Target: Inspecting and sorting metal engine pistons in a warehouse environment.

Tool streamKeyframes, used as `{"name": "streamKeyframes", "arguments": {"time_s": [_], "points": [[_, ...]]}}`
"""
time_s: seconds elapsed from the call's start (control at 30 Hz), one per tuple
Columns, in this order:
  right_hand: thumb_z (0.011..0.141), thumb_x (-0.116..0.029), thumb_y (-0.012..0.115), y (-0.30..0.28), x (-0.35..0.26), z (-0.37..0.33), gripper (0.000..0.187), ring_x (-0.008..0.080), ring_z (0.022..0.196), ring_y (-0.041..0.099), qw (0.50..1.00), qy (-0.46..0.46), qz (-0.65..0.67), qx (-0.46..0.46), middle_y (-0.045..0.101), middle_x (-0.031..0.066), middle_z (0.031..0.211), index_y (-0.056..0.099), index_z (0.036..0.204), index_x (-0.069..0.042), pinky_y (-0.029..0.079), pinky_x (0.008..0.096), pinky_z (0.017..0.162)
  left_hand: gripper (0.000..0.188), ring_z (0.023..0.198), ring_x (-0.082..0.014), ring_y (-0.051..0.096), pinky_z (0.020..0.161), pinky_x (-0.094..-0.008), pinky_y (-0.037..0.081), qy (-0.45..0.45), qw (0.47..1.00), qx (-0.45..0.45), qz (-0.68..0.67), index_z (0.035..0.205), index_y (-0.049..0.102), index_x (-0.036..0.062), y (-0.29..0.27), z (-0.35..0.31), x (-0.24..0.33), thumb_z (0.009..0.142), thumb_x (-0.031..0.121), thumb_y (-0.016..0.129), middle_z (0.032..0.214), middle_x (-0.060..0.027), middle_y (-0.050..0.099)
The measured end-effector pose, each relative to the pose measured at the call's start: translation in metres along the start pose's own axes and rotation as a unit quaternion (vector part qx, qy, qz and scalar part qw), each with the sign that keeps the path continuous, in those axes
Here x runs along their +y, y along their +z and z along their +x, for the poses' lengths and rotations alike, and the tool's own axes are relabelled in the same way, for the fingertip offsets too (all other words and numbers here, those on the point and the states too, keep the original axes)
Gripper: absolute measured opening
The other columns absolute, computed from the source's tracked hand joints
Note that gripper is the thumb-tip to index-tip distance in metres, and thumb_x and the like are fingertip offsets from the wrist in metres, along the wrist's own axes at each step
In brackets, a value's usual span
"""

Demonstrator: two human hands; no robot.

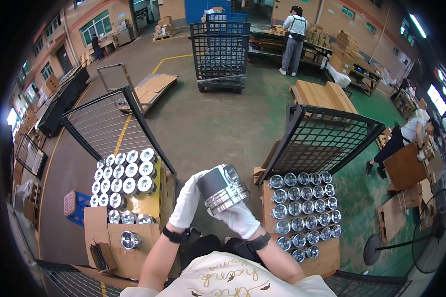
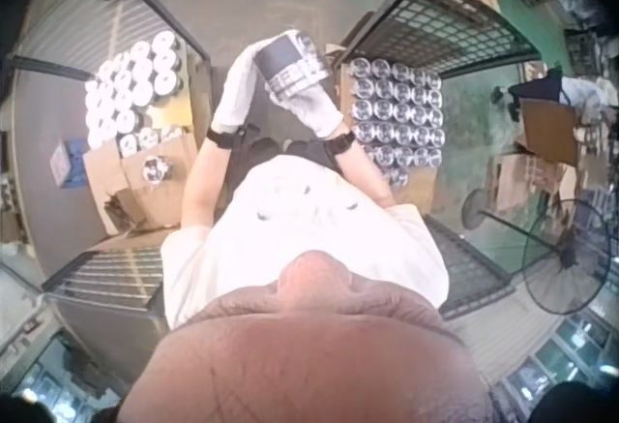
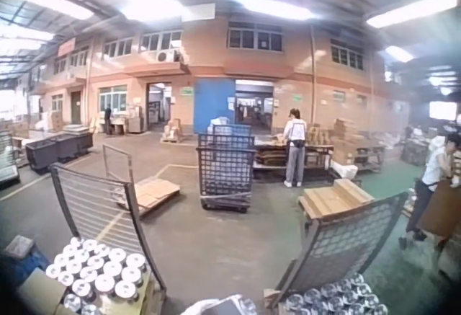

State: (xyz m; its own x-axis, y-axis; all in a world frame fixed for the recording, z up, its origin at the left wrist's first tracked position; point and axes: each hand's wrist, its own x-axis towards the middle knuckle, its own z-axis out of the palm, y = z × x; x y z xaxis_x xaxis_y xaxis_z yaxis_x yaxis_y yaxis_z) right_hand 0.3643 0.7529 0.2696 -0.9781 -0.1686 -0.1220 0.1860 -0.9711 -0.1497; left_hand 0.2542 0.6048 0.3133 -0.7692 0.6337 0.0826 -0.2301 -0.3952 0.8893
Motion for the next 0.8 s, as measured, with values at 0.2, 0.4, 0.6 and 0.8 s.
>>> {"name": "streamKeyframes", "arguments": {"time_s": [0.2,0.4,0.6,0.8], "points": [[0.081,-0.002,0.073,0.028,-0.019,-0.005,0.071,0.0154,0.114,0.057,0.926,-0.198,-0.303,0.106,0.055,0.0052,0.131,0.041,0.143,-0.008,0.051,0.0330,0.095,0.050,0.125,-0.0182,0.049,0.107,-0.0351,0.038,-0.085,0.986,0.042,-0.137,0.138,0.041,0.0040,0.016,-0.016,-0.006,0.093,0.014,0.061,0.137,-0.0081,0.049],[0.074,-0.002,0.074,0.066,0.001,-0.019,0.078,0.0273,0.109,0.062,0.509,-0.316,-0.784,0.163,0.060,0.0137,0.124,0.040,0.144,-0.006,0.048,0.0319,0.095,0.051,0.117,-0.0253,0.058,0.099,-0.0417,0.049,-0.109,0.968,0.080,-0.211,0.135,0.048,0.0052,0.007,-0.021,-0.038,0.092,0.030,0.061,0.133,-0.0104,0.056],[0.064,0.001,0.070,0.075,0.018,-0.024,0.084,0.0360,0.101,0.058,0.418,-0.362,-0.820,0.144,0.061,0.0159,0.114,0.041,0.142,-0.003,0.047,0.0437,0.088,0.070,0.127,-0.0300,0.050,0.108,-0.0479,0.040,-0.059,0.956,-0.045,-0.285,0.142,0.040,0.0045,-0.004,-0.030,-0.055,0.095,0.057,0.045,0.141,-0.0143,0.048],[0.069,-0.005,0.080,0.029,0.026,-0.012,0.102,0.0297,0.125,0.049,0.615,-0.372,-0.689,0.094,0.047,0.0162,0.137,0.021,0.152,-0.007,0.042,0.0416,0.103,0.052,0.119,-0.0290,0.057,0.101,-0.0465,0.048,-0.089,0.921,0.033,-0.377,0.133,0.048,0.0061,0.003,-0.025,-0.029,0.098,0.044,0.045,0.130,-0.0143,0.057]]}}
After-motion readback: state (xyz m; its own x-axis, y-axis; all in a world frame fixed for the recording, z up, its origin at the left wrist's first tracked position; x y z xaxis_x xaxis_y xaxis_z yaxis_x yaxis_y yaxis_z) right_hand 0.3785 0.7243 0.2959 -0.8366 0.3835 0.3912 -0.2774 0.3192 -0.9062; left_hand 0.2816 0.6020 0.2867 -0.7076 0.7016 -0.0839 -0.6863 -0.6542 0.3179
